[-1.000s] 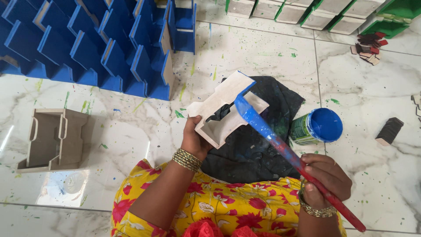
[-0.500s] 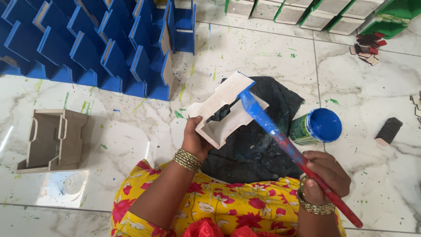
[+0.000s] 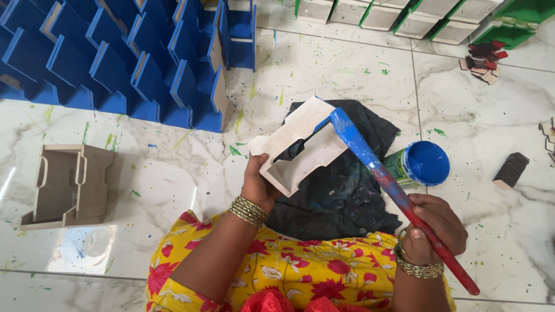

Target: The person sits on the floor and paints unfinished wooden organizer pieces blue using a long-handled brush and a can of blue paint. They dip the brush, coat the edges and interior surfaces of each piece, turn the pieces to reach other sides, and set finished pieces with a row of already painted blue organizers.

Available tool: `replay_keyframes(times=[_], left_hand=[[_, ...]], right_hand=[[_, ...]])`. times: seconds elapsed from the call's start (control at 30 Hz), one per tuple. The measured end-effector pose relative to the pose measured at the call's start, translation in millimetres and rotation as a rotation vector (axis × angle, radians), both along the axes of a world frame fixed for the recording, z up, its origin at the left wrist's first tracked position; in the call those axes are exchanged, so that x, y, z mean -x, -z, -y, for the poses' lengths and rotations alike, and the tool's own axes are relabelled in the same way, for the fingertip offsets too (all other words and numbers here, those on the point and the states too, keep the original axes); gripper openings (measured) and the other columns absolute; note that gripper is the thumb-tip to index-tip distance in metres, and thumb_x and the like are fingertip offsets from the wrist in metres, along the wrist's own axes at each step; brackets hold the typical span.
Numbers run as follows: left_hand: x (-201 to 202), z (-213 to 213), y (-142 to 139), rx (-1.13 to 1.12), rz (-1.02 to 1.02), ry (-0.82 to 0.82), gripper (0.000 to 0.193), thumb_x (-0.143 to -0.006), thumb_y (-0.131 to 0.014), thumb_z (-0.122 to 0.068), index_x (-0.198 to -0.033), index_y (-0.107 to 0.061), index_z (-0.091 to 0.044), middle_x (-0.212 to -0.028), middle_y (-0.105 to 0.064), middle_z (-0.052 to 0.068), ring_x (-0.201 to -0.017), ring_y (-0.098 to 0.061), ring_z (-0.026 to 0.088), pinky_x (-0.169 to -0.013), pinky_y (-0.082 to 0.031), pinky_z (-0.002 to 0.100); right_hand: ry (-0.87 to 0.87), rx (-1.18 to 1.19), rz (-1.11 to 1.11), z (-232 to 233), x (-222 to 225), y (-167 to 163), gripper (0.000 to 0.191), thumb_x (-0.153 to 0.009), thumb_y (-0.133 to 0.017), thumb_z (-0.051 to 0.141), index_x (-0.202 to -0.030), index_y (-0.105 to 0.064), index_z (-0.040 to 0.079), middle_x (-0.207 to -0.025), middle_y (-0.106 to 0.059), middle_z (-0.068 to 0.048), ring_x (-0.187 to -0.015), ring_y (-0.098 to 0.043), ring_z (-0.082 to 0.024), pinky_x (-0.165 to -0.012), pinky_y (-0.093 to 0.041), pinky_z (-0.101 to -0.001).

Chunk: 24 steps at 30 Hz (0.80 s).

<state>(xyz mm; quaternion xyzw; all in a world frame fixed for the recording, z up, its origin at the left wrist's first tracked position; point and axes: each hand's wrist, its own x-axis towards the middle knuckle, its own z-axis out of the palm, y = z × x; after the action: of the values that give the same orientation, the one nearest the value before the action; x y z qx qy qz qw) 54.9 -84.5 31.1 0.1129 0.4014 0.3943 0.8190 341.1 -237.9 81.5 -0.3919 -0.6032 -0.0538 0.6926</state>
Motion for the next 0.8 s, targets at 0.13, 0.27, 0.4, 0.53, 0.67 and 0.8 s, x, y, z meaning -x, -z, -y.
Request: replay_keyframes(times=[0.13,0.27,0.4,0.53,0.67,0.8], left_hand=[[2.6,-1.5,-3.6,0.02,-0.04,-0.029,0.07,-0.076,-0.053,-0.051,-0.136,-0.049,-0.015,-0.121,-0.065,0.015,-0.108,-0.067,0.035,-0.084,-0.057,0.058],[2.6,-2.2,-1.2,0.005,-0.007,-0.003,0.071,-0.08,-0.053,-0.053,-0.134,-0.054,-0.007,-0.121,-0.067,0.017,-0.108,-0.068,0.036,-0.084,-0.059,0.056],[0.8,-1.9,2.0,0.008,-0.003,-0.015,0.071,-0.08,-0.053,-0.053,-0.134,-0.054,-0.006,-0.12,-0.066,0.018,-0.107,-0.068,0.036,-0.082,-0.059,0.058],[2.0,-2.1,2.2,-0.016,-0.03,-0.032,0.07,-0.077,-0.053,-0.051,-0.137,-0.049,-0.014,-0.121,-0.064,0.016,-0.108,-0.067,0.036,-0.081,-0.058,0.059],[1.2,-2.2,2.7,0.001,-0.011,-0.028,0.074,-0.079,-0.054,-0.052,-0.141,-0.047,-0.013,-0.125,-0.064,0.017,-0.11,-0.067,0.036,-0.083,-0.058,0.059],[-0.8,-2.8,4.6,0.004,-0.009,-0.02,0.077,-0.079,-0.054,-0.052,-0.144,-0.046,-0.012,-0.129,-0.063,0.019,-0.112,-0.066,0.038,-0.084,-0.057,0.06]], right_hand=[[-0.036,0.009,-0.023,4.9,-2.5,-0.3,0.031,-0.09,-0.071,0.023,-0.098,-0.066,-0.006,-0.078,-0.064,-0.019,-0.076,-0.07,-0.035,-0.075,-0.063,-0.0399],[-0.043,-0.009,-0.053,2.1,-4.7,-0.4,0.031,-0.09,-0.071,0.022,-0.1,-0.066,-0.008,-0.08,-0.065,-0.019,-0.079,-0.07,-0.036,-0.077,-0.063,-0.0398],[-0.041,0.007,-0.054,-0.6,-0.3,-1.3,0.031,-0.089,-0.071,0.021,-0.099,-0.066,-0.008,-0.08,-0.064,-0.02,-0.078,-0.07,-0.036,-0.077,-0.062,-0.0393],[-0.088,0.033,-0.002,4.7,3.5,-6.9,0.03,-0.088,-0.07,0.023,-0.096,-0.066,-0.006,-0.081,-0.064,-0.019,-0.074,-0.07,-0.034,-0.073,-0.062,-0.0384],[-0.068,0.032,-0.021,3.9,7.7,-8.8,0.031,-0.089,-0.071,0.023,-0.097,-0.066,-0.006,-0.079,-0.064,-0.019,-0.076,-0.07,-0.034,-0.072,-0.062,-0.0372],[-0.078,0.081,0.026,2.7,14.3,-9.3,0.03,-0.09,-0.069,0.024,-0.096,-0.066,-0.005,-0.082,-0.065,-0.018,-0.076,-0.071,-0.034,-0.074,-0.061,-0.039]])
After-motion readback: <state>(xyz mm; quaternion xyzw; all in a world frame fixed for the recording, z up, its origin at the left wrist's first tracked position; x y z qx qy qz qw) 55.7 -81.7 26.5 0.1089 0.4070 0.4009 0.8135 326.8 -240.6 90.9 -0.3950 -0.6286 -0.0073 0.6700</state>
